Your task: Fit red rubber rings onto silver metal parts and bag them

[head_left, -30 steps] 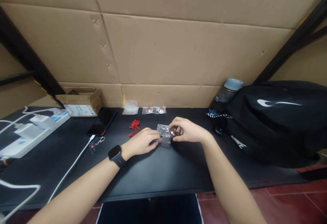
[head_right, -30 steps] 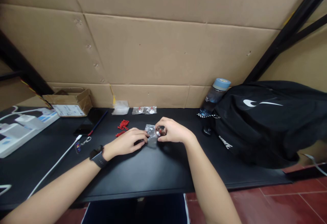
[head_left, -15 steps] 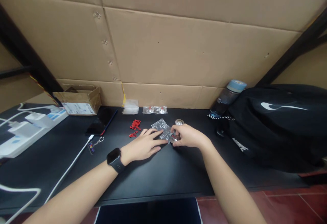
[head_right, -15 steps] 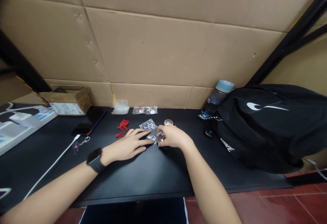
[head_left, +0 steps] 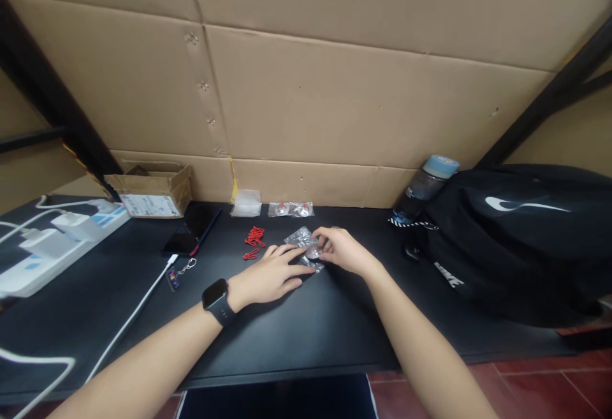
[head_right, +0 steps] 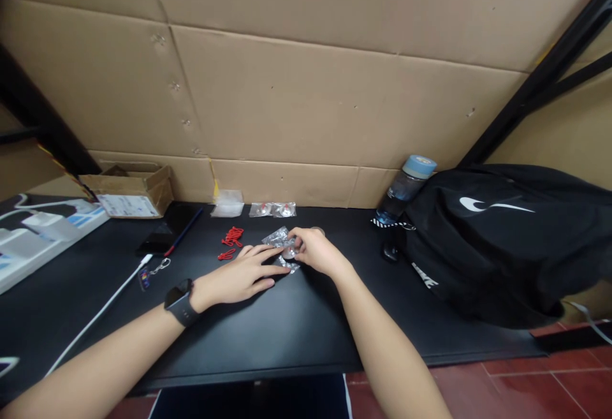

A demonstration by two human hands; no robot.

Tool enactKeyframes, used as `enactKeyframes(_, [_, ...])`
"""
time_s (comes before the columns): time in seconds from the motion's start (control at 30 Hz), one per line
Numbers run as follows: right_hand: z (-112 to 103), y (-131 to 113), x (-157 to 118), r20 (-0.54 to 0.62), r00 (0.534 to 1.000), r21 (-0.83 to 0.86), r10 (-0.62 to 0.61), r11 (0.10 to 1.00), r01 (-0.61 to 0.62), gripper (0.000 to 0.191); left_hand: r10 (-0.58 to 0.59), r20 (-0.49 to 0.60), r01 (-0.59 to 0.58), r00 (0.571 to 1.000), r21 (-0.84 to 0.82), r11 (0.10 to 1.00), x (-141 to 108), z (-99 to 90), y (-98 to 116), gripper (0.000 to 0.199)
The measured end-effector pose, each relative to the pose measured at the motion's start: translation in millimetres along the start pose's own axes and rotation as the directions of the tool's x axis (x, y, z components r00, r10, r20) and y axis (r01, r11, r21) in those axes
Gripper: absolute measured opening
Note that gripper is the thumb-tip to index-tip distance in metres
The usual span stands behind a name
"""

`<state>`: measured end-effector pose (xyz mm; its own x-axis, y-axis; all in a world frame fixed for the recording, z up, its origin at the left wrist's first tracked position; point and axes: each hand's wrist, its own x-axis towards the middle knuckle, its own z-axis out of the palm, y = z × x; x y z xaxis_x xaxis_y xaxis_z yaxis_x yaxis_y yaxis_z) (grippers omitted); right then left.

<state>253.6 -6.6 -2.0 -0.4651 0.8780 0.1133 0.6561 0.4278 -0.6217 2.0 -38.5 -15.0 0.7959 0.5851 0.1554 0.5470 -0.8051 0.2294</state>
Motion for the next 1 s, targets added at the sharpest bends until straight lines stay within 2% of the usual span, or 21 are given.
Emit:
enactKeyframes(0.1, [2.5,-2.2,3.4,-0.092,0.995,-0.149,-0.031,0.989,0.017,0.041,-0.005,0.004,0.005,1.0,-0.002,1.0,-0.2,1.0,-0.5,0.042])
enactKeyframes(0.27, [15.1,-7.4,11.9,-0.237,0.967,-0.435,-0.095,0.9,-0.018,0.038,-0.007,-0.008,0.007,1.0,-0.01,1.0,-0.3,2.0,-0.6,0.041])
enactKeyframes(0.37, [25.9,-5.2,19.3,-0.303,0.946,-0.476,-0.111,0.878,-0.049,0.034,0.0,-0.024,-0.001,1.0,-0.022,1.0,-0.3,2.1,-1.0,0.04])
enactKeyframes(0.43, [29.7,-2.6,23.1,-0.352,0.931,-0.425,-0.094,0.902,-0.069,0.031,0.011,-0.044,-0.013,0.999,-0.034,0.999,-0.1,1.6,-1.7,0.038])
enactKeyframes(0.5, [27.3,0.4,24.2,-0.32,0.942,-0.299,-0.098,0.954,-0.003,0.03,0.021,-0.08,-0.025,0.997,-0.052,0.998,0.5,0.5,-3.1,0.033])
enactKeyframes(0.57, [17.8,4.0,22.1,-0.214,0.967,-0.119,-0.137,0.986,0.113,0.031,0.005,-0.137,-0.016,0.991,-0.074,0.997,1.8,-1.1,-5.4,0.034])
enactKeyframes(0.6, [11.2,6.1,20.2,-0.162,0.974,-0.031,-0.159,0.987,0.156,0.031,-0.02,-0.171,0.006,0.985,-0.081,0.997,2.7,-1.8,-6.9,0.036])
enactKeyframes(0.67, [-2.5,10.0,15.6,-0.133,0.978,0.068,-0.162,0.983,0.172,0.022,-0.09,-0.237,0.075,0.967,-0.074,0.994,4.8,-2.3,-10.1,0.04])
enactKeyframes(0.73, [-11.7,12.6,11.8,-0.147,0.976,0.039,-0.16,0.985,0.168,0.015,-0.15,-0.29,0.144,0.945,-0.041,0.989,7.2,-1.1,-12.9,0.038])
enactKeyframes(0.8, [-13.2,12.1,9.9,-0.125,0.975,-0.049,-0.184,0.983,0.179,0.015,-0.181,-0.32,0.189,0.93,-0.005,0.982,9.6,1.4,-14.9,0.029])
enactKeyframes(0.9, [-4.7,6.2,10.3,-0.05,0.976,-0.122,-0.213,0.971,0.206,0.025,-0.204,-0.337,0.223,0.919,0.018,0.975,11.9,4.4,-16.4,0.013])
enactKeyframes(1.0, [2.3,0.8,11.1,-0.038,0.974,-0.149,-0.223,0.965,0.215,0.016,-0.238,-0.349,0.247,0.906,-0.019,0.969,11.6,3.6,-18.0,0.014])
